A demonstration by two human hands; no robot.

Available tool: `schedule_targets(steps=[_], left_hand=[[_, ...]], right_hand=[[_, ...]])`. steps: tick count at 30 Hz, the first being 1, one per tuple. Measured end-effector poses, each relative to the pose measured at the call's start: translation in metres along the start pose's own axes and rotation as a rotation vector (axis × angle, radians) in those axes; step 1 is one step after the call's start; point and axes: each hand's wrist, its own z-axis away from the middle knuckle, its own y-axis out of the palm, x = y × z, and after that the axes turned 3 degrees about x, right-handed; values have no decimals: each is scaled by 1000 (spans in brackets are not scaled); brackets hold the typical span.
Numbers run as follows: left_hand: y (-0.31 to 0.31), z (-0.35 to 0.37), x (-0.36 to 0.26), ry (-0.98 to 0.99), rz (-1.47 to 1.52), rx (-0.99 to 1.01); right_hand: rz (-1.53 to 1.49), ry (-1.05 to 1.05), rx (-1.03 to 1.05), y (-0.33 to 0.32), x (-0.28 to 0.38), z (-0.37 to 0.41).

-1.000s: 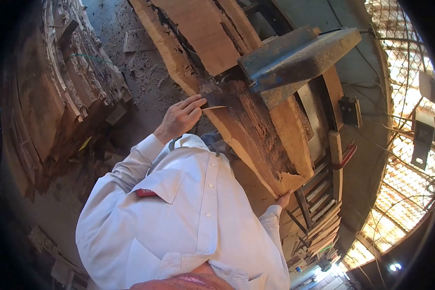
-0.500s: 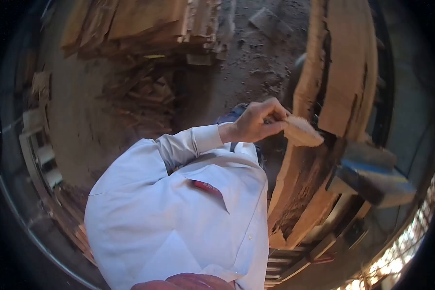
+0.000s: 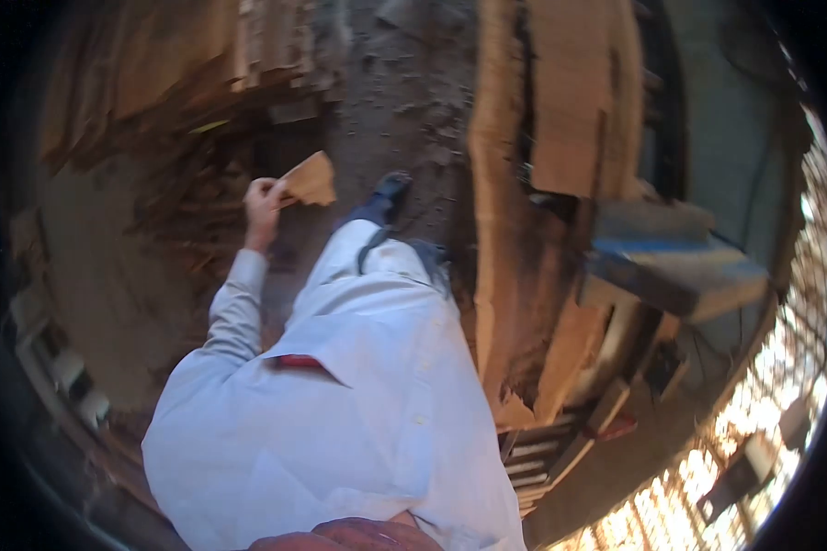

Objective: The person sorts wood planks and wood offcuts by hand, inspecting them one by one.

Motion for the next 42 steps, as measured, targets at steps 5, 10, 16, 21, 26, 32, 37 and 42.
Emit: schedule_targets(steps=[5, 10, 16, 21, 26, 32, 37, 42], left_hand=[[0, -54, 86, -198, -211, -21], [98, -144, 144, -102, -981, 119], [339, -91, -16, -148, 61, 694], [359, -70, -70, -349, 503, 900], [322, 5, -113, -287, 326, 1069], [322, 38, -115, -176, 189, 1101], [322, 40, -114, -153, 137, 1104], [316, 51, -118, -49, 134, 1106]], right_hand=[[-58, 60, -57, -5, -13, 16], [-96, 136, -151, -4, -27, 38], [-176, -33, -50, -9, -61, 24], [-307, -118, -39, -16, -89, -7], [-429, -50, 35, -11, -85, 9], [-357, -21, 68, -29, -60, 19], [-424, 13, 115, -24, -56, 6], [-378, -47, 158, -29, -74, -3]])
